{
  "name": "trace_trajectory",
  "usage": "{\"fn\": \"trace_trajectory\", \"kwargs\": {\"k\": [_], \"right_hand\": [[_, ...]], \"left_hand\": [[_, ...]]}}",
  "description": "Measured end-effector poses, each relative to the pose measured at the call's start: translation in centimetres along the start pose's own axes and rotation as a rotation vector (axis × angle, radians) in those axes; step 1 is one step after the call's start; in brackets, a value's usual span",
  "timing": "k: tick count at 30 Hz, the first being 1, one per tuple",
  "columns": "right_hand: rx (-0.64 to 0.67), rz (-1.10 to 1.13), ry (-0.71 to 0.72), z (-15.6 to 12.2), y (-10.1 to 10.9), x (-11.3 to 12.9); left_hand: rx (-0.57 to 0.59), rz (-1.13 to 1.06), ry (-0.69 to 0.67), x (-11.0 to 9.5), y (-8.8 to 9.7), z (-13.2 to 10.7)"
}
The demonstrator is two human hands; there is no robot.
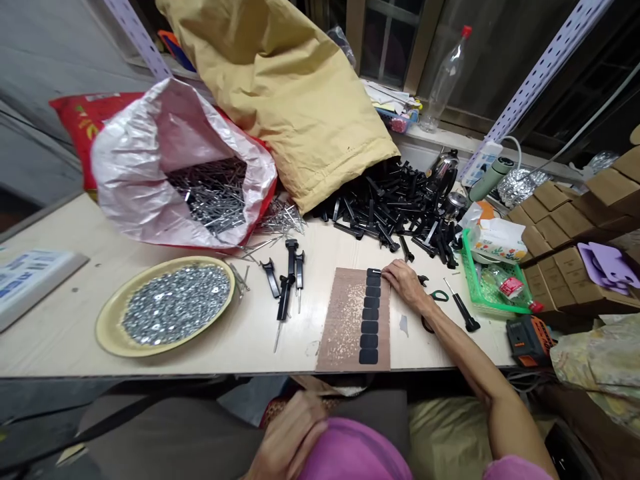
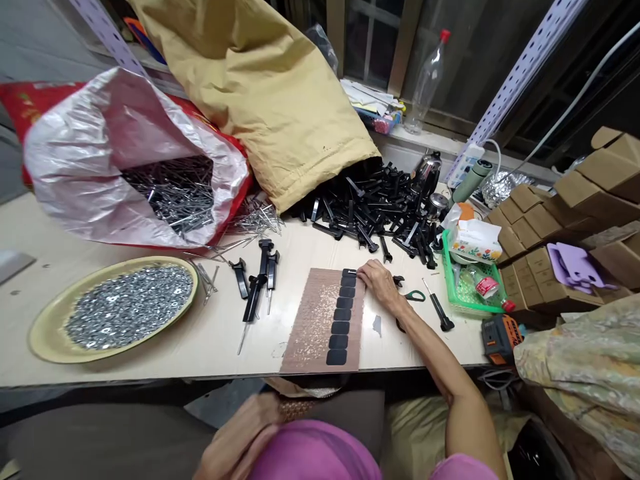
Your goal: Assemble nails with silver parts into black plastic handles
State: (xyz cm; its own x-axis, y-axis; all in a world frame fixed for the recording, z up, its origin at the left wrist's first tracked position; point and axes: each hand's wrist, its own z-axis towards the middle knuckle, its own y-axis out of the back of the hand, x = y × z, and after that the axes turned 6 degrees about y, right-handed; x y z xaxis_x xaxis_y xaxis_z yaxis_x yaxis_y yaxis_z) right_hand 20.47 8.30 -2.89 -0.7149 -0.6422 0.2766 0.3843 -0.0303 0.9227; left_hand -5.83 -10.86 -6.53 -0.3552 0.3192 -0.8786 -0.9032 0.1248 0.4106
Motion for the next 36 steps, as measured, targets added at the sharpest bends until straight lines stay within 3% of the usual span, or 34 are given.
{"fn": "trace_trajectory", "kwargs": {"k": [2,4,6,7,10,11,14,17,21,24,31,36], "right_hand": [[0.046,0.084,0.195,-2.6,-0.2,2.0],[0.128,0.131,0.476,-4.6,0.0,3.7],[0.127,0.113,0.548,-4.7,0.4,3.7],[0.105,0.09,0.504,-4.0,0.6,3.0],[-0.003,-0.034,0.187,-1.0,0.7,0.2],[-0.008,-0.047,0.165,-0.5,0.5,-0.3],[0.085,0.049,0.404,-1.9,-0.5,0.6],[0.119,0.107,0.502,-4.8,-0.9,2.6],[0.036,0.127,0.327,-5.2,-0.6,2.2],[0.026,0.125,0.299,-4.4,-0.4,1.7],[-0.015,0.233,0.178,-5.8,1.0,5.7],[-0.019,0.13,0.06,-4.6,0.1,4.1]], "left_hand": [[-0.061,0.195,-0.107,0.0,-1.5,2.7],[-0.131,0.388,-0.135,0.4,-2.8,5.4],[-0.157,0.543,-0.119,1.2,-3.9,7.2],[-0.155,0.597,-0.121,1.6,-4.3,7.7],[-0.137,0.685,-0.135,2.7,-4.9,7.9],[-0.131,0.697,-0.137,2.9,-5.0,7.8],[-0.13,0.709,-0.135,3.0,-5.1,7.4],[-0.142,0.705,-0.129,2.9,-5.1,7.4],[-0.13,0.688,-0.132,2.9,-5.1,7.5],[-0.129,0.665,-0.125,3.1,-5.2,7.5],[-0.132,0.662,-0.127,3.4,-5.2,7.4],[-0.138,0.679,-0.129,3.6,-5.2,7.5]]}}
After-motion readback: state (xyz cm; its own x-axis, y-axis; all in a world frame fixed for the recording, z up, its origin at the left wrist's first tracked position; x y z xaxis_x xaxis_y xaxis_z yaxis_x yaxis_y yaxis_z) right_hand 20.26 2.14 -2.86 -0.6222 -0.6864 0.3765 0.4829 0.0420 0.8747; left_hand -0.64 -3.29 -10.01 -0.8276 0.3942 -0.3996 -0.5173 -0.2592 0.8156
